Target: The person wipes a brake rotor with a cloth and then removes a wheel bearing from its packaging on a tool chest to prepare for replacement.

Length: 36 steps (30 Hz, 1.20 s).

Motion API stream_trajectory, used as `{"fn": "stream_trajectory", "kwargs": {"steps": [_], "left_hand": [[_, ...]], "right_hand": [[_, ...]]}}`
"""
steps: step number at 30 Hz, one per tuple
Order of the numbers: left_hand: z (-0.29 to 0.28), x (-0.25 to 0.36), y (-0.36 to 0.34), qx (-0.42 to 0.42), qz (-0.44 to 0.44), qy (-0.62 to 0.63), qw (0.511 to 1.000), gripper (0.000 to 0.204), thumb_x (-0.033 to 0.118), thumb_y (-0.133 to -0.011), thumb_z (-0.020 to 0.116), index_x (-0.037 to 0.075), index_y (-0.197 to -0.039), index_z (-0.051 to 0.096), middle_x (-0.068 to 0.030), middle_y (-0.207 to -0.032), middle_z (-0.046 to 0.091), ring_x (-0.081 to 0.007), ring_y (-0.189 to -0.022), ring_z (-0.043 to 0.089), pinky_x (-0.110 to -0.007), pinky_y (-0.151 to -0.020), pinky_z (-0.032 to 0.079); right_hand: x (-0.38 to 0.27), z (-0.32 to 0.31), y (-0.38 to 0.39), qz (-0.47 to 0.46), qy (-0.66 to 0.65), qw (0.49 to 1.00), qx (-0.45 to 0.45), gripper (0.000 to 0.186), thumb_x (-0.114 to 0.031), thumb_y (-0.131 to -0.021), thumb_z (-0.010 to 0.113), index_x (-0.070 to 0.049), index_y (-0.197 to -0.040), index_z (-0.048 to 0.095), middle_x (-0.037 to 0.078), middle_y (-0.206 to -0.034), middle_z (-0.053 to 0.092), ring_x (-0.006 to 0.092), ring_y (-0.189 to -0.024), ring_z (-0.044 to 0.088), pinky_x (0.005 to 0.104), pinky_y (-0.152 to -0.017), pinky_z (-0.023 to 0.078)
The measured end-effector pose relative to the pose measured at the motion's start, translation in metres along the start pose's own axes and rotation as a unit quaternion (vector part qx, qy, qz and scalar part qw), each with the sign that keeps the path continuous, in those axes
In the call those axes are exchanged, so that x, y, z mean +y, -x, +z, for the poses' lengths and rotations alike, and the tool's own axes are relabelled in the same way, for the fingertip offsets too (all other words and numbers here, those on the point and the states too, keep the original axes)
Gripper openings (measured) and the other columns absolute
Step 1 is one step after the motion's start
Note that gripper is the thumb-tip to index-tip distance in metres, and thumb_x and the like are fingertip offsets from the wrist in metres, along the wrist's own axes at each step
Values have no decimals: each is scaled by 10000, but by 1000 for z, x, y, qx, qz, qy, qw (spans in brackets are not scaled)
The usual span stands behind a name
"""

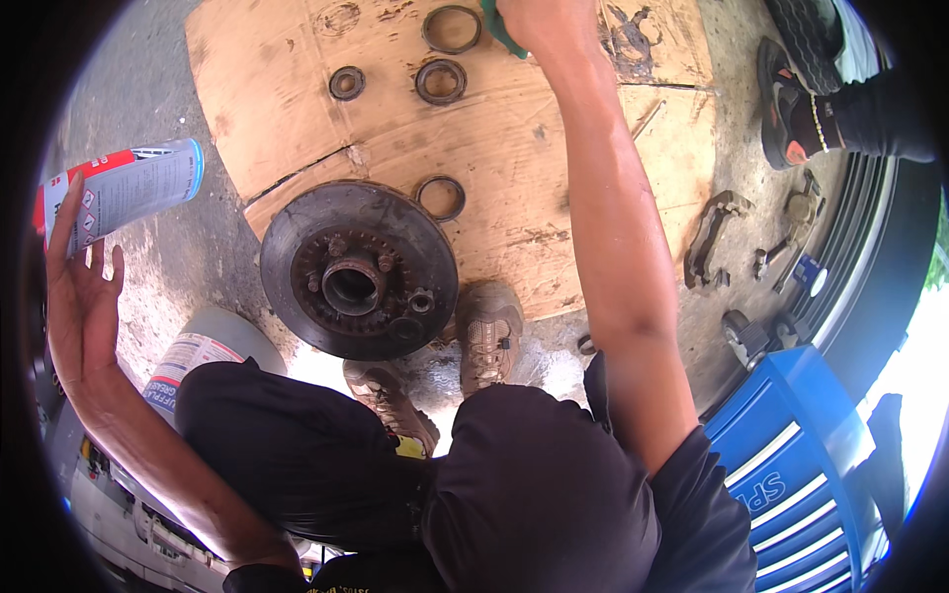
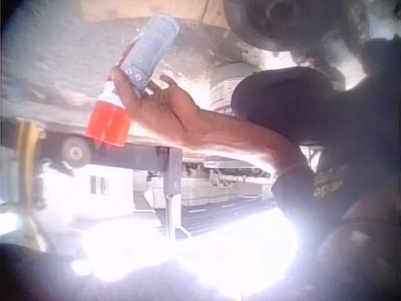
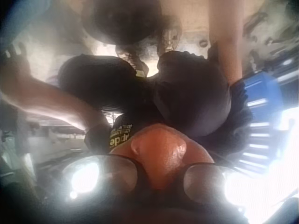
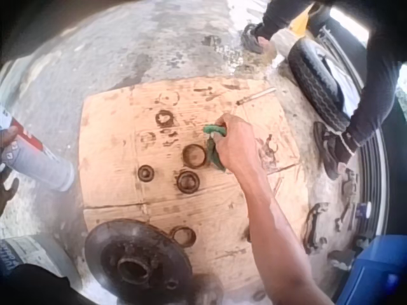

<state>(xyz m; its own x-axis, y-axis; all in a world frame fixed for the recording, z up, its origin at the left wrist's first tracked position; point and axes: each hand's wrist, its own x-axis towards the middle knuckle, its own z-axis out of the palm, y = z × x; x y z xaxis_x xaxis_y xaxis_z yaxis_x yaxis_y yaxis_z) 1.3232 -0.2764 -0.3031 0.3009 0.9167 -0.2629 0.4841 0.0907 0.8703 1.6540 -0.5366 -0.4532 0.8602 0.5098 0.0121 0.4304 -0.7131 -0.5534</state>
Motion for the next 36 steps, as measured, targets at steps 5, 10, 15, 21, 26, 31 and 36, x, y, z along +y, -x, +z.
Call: {"fn": "stream_trajectory", "kwargs": {"steps": [5,10,15,21,26,31,36], "left_hand": [[3,3,-1,-21,-4,4,1000,523,288,-929,821,59,-1374,669,-109,-1461,501,-173,-1383,413,-387,-1146,345],[3,0,-3,-8,6,-2,1000,554,290,-913,838,61,-1383,655,-114,-1481,477,-189,-1407,393,-413,-1178,317],[-2,1,-1,10,-17,22,1000,519,263,-929,825,70,-1380,656,-100,-1470,486,-185,-1409,399,-405,-1183,315],[0,3,-2,7,-21,29,999,470,241,-956,802,80,-1375,663,-80,-1452,496,-176,-1375,423,-380,-1160,330],[-11,-10,-15,7,-8,33,999,424,241,-972,784,94,-1359,691,-83,-1451,487,-166,-1362,423,-357,-1132,348],[-1,-5,-14,1,-17,24,1000,434,263,-966,792,101,-1357,697,-90,-1472,475,-171,-1362,424,-352,-1113,360],[-2,-2,-9,12,-28,3,1000,461,287,-953,808,103,-1362,695,-96,-1498,463,-179,-1367,425,-352,-1097,371]], "right_hand": [[-8,40,8,-96,-2,992,-83,189,-126,-855,796,-34,-1013,747,231,-998,699,416,-990,674,508,-864,521],[-4,47,-3,-70,-15,995,-72,124,-101,-818,796,-54,-932,792,233,-894,735,410,-865,716,492,-784,558],[11,36,-15,-42,-28,998,-43,171,-49,-831,743,-66,-981,823,244,-840,738,408,-784,733,468,-737,574],[33,-23,-2,41,30,998,-33,236,-6,-873,683,-36,-1071,808,261,-957,751,382,-884,753,443,-813,572],[32,-40,3,13,12,999,-38,257,-26,-885,686,-39,-1118,793,244,-958,758,367,-905,752,436,-812,571],[13,-27,15,-41,-20,998,-44,262,-61,-883,713,-66,-1134,788,212,-1003,750,370,-952,732,442,-835,566],[22,3,29,-107,24,988,-107,237,-73,-889,726,-95,-1111,806,166,-1034,702,380,-987,689,459,-858,550]]}}
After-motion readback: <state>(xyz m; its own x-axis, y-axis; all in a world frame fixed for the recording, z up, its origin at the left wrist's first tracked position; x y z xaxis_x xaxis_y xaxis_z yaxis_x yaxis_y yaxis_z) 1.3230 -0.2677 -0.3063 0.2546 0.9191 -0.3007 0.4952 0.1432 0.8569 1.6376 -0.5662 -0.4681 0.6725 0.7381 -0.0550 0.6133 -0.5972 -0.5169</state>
